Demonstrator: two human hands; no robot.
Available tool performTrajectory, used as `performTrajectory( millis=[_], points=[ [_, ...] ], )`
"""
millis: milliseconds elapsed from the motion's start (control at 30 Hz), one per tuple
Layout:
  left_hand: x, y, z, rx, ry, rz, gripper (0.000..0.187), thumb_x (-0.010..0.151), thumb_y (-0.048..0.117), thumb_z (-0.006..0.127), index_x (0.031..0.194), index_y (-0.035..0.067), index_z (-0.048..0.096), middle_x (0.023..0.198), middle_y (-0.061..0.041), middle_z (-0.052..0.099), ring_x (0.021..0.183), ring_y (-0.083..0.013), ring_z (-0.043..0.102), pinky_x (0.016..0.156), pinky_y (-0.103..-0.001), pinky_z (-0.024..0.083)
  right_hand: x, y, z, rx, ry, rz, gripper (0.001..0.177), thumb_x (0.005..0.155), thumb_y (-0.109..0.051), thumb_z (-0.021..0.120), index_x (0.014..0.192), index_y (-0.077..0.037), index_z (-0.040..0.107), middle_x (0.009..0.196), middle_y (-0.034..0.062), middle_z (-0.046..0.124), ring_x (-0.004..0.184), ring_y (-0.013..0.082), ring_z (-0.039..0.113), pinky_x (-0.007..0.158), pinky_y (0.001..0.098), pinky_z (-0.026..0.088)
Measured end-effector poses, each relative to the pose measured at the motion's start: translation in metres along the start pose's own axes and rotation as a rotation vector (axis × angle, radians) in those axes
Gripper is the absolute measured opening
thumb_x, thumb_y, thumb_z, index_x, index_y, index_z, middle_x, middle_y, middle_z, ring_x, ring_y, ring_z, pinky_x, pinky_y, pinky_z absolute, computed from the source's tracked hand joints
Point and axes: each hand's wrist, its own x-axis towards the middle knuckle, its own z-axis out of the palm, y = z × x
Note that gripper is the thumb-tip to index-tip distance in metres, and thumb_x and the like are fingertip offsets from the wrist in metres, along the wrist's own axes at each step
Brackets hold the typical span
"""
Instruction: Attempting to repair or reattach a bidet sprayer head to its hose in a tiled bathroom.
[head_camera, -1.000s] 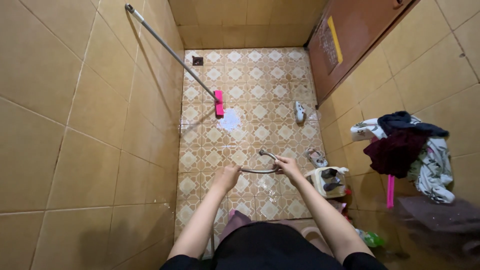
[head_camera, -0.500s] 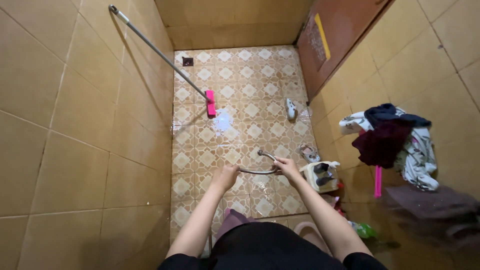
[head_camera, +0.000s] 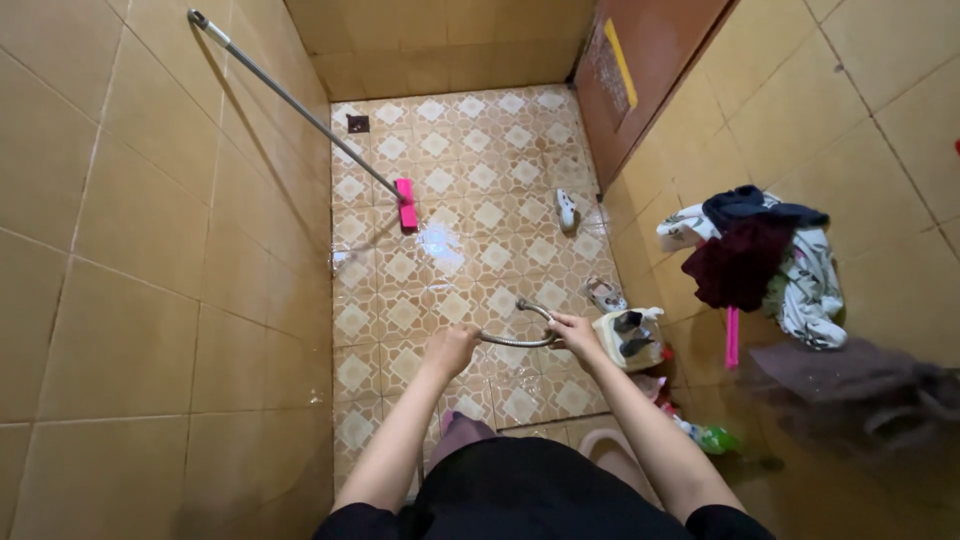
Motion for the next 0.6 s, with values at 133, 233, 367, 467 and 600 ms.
performTrajectory(
  millis=[133, 233, 367, 467, 600],
  points=[
    [-0.004, 0.003, 0.008, 0.013, 0.010, 0.050, 0.012, 0.095, 0.026, 0.067, 0.099, 0.019, 0.076, 0.106, -0.008, 0.075, 0.088, -0.0319, 0.074, 0.070, -0.045, 0.060, -0.011, 0.006, -0.005, 0.008, 0.003, 0.009, 0.038, 0.099, -0.018, 0.062, 0.134, -0.005, 0.067, 0.093, 0.0061, 0.076, 0.080, 0.0157, 0.073, 0.067, 0.0302, 0.058],
    [-0.008, 0.003, 0.021, 0.001, 0.079, 0.118, 0.011, 0.092, 0.024, 0.068, 0.099, 0.017, 0.074, 0.102, -0.007, 0.074, 0.087, -0.0308, 0.074, 0.067, -0.046, 0.059, -0.015, 0.018, -0.012, 0.002, -0.007, -0.004, 0.037, 0.099, -0.018, 0.062, 0.133, -0.005, 0.067, 0.092, 0.0063, 0.075, 0.079, 0.0157, 0.072, 0.067, 0.0307, 0.059],
    [-0.017, 0.013, 0.022, 0.023, 0.078, 0.172, 0.013, 0.091, 0.025, 0.070, 0.099, 0.017, 0.075, 0.101, -0.010, 0.071, 0.086, -0.0320, 0.073, 0.067, -0.046, 0.058, -0.029, 0.024, -0.017, 0.006, 0.013, -0.017, 0.037, 0.098, -0.016, 0.063, 0.133, -0.006, 0.068, 0.091, 0.0053, 0.075, 0.077, 0.0153, 0.071, 0.067, 0.0305, 0.058],
    [-0.022, 0.017, 0.027, 0.012, 0.107, 0.194, 0.014, 0.090, 0.025, 0.070, 0.099, 0.017, 0.076, 0.101, -0.012, 0.070, 0.089, -0.0330, 0.072, 0.069, -0.046, 0.058, -0.042, 0.027, -0.021, 0.025, 0.011, -0.020, 0.039, 0.098, -0.017, 0.061, 0.135, -0.007, 0.065, 0.090, 0.0060, 0.075, 0.077, 0.0147, 0.072, 0.067, 0.0294, 0.058],
    [-0.032, 0.035, 0.014, -0.016, 0.072, 0.163, 0.013, 0.091, 0.026, 0.070, 0.098, 0.018, 0.077, 0.103, -0.015, 0.069, 0.089, -0.0364, 0.071, 0.069, -0.048, 0.058, -0.052, 0.039, -0.026, 0.002, 0.064, -0.015, 0.038, 0.099, -0.017, 0.064, 0.133, 0.001, 0.068, 0.092, 0.0054, 0.076, 0.077, 0.0141, 0.072, 0.067, 0.0294, 0.057]
  ],
)
